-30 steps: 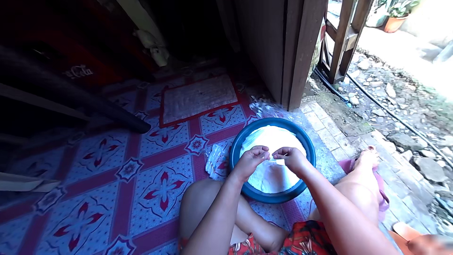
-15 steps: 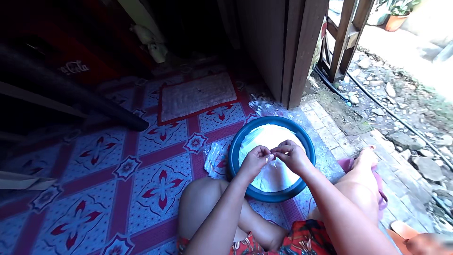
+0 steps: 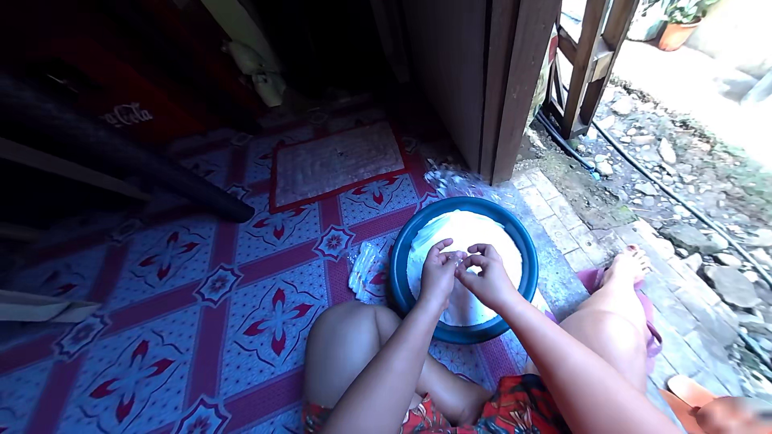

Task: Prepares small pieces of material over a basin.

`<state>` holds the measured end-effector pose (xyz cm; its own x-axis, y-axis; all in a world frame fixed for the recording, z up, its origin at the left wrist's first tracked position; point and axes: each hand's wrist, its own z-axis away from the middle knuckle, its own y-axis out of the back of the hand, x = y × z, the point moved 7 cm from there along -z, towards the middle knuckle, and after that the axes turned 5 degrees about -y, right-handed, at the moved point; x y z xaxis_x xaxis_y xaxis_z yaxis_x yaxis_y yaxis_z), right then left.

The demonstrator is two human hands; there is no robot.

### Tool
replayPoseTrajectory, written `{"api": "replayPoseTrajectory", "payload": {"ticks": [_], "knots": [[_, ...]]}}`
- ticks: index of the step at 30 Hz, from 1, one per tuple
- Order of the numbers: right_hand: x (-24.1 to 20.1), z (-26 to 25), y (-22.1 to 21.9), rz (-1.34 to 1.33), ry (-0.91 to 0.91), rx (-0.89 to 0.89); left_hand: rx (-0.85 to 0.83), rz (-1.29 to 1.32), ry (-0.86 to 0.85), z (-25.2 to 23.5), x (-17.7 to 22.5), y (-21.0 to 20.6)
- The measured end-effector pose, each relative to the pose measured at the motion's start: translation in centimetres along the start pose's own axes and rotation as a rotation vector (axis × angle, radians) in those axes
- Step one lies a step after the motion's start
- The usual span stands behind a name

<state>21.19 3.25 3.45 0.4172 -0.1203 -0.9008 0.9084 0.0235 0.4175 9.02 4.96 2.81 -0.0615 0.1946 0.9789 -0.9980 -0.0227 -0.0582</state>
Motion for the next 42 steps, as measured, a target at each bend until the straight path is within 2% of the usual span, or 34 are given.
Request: {"api": "replayPoseTrajectory", "payload": {"ticks": [5, 12, 18, 22, 31, 34, 39, 42], "knots": [[0.8, -1.2, 1.2, 0.07, -0.024, 0.058, -0.033, -0.043, -0.042, 0.0, 0.1, 0.5], [1.8, -2.1, 1.6, 0.093, -0.083, 0.049, -0.164, 0.069, -0.067, 0.4, 0.7, 0.2], [0.0, -1.2, 1.2, 0.093, 0.115, 0.011, -0.089, 0.019, 0.006, 0.2, 0.3, 0.4], [-0.6, -0.8, 1.0, 0.121, 0.237, 0.019, -0.117, -0.005, 0.08, 0.4, 0.2, 0.0], [-0.3, -1.8, 1.7, 0.148, 0.231, 0.068, -0.239, -0.048, 0.138, 1.4, 0.1, -1.2], [0.3, -2.3, 3.2, 0.076, 0.128, 0.099, -0.35, -0.049, 0.128, 1.7, -0.7, -1.6], [1.8, -2.7, 4.7, -0.593, -0.249, 0.071, -0.522, -0.025, 0.117, 2.6, -1.9, -2.2], [1.9, -2.5, 5.2, -0.678, -0.302, 0.106, -0.592, -0.088, 0.12, 3.3, -2.3, -2.1]]}}
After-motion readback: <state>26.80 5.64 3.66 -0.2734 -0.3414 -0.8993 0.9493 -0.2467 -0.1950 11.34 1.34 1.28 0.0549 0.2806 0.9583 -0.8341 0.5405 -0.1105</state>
